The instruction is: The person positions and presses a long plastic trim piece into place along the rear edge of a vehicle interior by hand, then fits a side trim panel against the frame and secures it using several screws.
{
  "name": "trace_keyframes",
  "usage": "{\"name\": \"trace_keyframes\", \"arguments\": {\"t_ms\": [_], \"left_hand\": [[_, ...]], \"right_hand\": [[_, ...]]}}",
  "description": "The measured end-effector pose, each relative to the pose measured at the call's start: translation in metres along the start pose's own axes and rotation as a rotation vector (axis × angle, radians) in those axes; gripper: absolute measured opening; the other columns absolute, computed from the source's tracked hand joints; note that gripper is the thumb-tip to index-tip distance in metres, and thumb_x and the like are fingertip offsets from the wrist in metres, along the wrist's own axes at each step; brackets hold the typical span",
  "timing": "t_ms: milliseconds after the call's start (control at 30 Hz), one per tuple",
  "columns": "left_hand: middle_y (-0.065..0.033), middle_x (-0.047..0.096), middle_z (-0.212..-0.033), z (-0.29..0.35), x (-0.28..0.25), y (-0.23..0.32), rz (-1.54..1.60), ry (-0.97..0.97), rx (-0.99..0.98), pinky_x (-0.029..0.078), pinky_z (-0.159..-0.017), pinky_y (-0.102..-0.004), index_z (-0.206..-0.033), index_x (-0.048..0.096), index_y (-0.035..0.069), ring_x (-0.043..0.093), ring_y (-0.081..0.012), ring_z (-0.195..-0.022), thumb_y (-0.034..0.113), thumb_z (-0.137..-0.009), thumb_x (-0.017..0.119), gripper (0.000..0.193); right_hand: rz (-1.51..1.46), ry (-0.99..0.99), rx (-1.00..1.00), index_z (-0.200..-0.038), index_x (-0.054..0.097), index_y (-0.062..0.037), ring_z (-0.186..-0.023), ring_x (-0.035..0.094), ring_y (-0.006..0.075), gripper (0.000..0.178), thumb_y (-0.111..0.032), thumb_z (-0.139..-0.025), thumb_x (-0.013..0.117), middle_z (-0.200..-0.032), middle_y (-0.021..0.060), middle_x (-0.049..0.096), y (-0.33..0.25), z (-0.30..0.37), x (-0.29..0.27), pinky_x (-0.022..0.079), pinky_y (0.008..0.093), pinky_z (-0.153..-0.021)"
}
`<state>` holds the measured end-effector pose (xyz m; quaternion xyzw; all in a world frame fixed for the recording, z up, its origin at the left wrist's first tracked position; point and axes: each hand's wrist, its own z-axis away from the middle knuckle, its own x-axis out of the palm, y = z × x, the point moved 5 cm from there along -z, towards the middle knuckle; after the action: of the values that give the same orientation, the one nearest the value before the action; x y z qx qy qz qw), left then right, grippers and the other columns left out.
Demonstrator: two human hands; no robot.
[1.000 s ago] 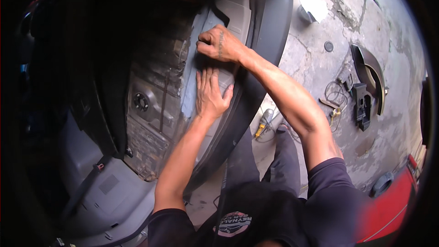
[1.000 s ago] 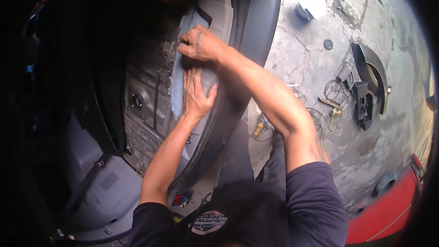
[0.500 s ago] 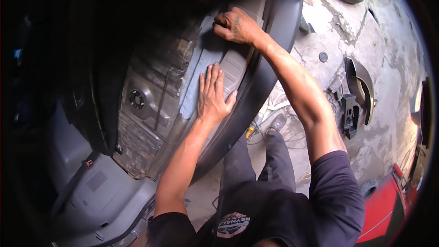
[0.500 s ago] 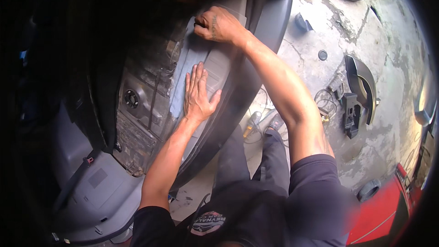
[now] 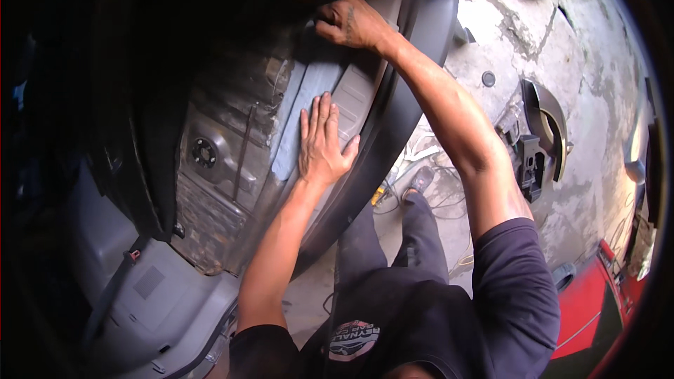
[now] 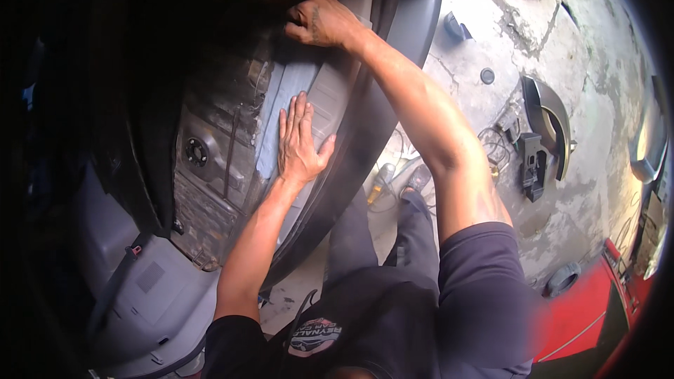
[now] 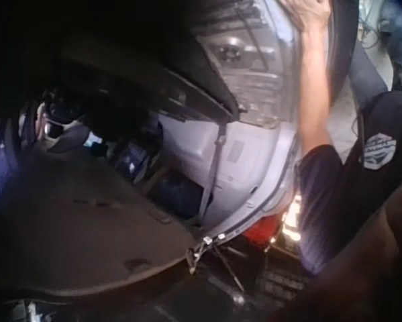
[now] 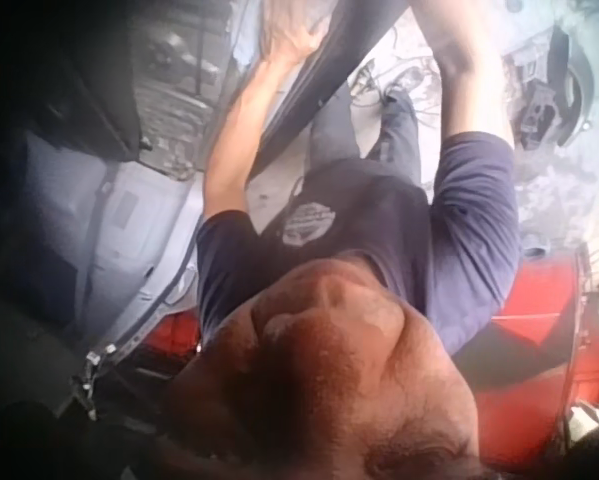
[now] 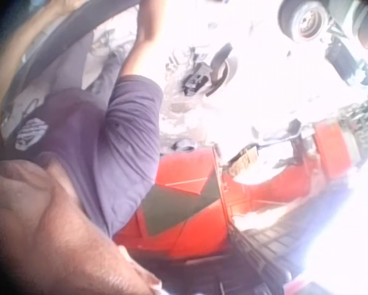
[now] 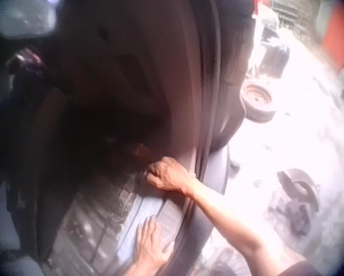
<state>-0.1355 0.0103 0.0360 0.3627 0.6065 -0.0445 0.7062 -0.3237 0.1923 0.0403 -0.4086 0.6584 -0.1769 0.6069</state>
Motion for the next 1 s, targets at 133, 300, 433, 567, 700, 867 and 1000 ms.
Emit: {"name": "trace_keyframes", "arguments": {"t_ms": [133,300,433,567,700,867,1000], "left_hand": [[-0.0275,0.031,-0.165,-0.006,0.000,0.000,-0.005,0.009,0.003,0.020,-0.125,-0.0588,-0.153,0.035,-0.007,0.029,-0.0449,-0.153,0.027,-0.085,0.077,0.086],[-0.0285,0.031,-0.164,0.000,-0.005,-0.006,0.000,-0.005,-0.019,0.020,-0.126,-0.0587,-0.149,0.041,-0.010,0.030,-0.0439,-0.153,0.030,-0.086,0.076,0.082],[-0.0294,0.032,-0.163,-0.002,-0.007,-0.001,0.018,-0.011,-0.026,0.019,-0.125,-0.0596,-0.147,0.044,-0.011,0.028,-0.0435,-0.154,0.032,-0.087,0.075,0.080],[-0.0300,0.036,-0.160,-0.003,-0.005,-0.004,0.052,0.029,0.004,0.019,-0.124,-0.0618,-0.146,0.045,-0.011,0.028,-0.0453,-0.153,0.034,-0.088,0.075,0.079],[-0.0316,0.042,-0.152,0.004,-0.004,-0.009,0.042,0.089,0.015,0.023,-0.122,-0.0621,-0.146,0.048,-0.006,0.035,-0.0479,-0.147,0.034,-0.089,0.074,0.075],[-0.0334,0.043,-0.147,0.005,0.000,-0.008,0.095,0.137,0.038,0.031,-0.116,-0.0622,-0.146,0.048,-0.004,0.041,-0.0485,-0.139,0.033,-0.092,0.072,0.069],[-0.0336,0.040,-0.151,0.003,0.000,-0.006,0.163,0.124,0.019,0.032,-0.117,-0.0637,-0.147,0.047,-0.003,0.039,-0.0485,-0.141,0.032,-0.095,0.069,0.067]], "right_hand": [[0.149,0.094,-0.162,-0.085,0.066,-0.0015,-0.085,0.068,0.0399,0.028,-0.029,-0.084,0.070,-0.087,0.0179,0.071,-0.008,0.018,0.013,0.054,0.0495,-0.074],[0.305,0.050,-0.198,-0.110,0.068,-0.0007,-0.108,0.060,0.0372,0.032,-0.017,-0.083,0.071,-0.120,0.0195,0.065,-0.026,0.079,0.013,0.050,0.0490,-0.091],[0.659,0.181,0.085,-0.130,0.064,-0.0016,-0.113,0.056,0.0340,0.045,-0.014,-0.088,0.064,-0.129,0.0185,0.059,-0.022,0.062,-0.031,0.046,0.0436,-0.090],[0.868,-0.008,0.180,-0.134,0.060,-0.0017,-0.115,0.055,0.0340,0.053,-0.017,-0.084,0.068,-0.125,0.0190,0.058,-0.012,0.039,-0.014,0.046,0.0438,-0.093],[0.710,0.081,0.123,-0.136,0.057,-0.0002,-0.117,0.054,0.0375,0.071,-0.022,-0.073,0.081,-0.125,0.0198,0.057,0.005,0.041,-0.020,0.046,0.0453,-0.096],[0.629,0.032,0.098,-0.140,0.051,0.0040,-0.126,0.052,0.0434,0.073,-0.025,-0.079,0.079,-0.136,0.0257,0.054,0.063,0.048,-0.028,0.044,0.0480,-0.106],[0.398,0.120,0.067,-0.141,0.051,0.0053,-0.133,0.053,0.0417,0.069,-0.030,-0.085,0.073,-0.142,0.0265,0.055,0.087,0.060,-0.055,0.042,0.0476,-0.112]]}}
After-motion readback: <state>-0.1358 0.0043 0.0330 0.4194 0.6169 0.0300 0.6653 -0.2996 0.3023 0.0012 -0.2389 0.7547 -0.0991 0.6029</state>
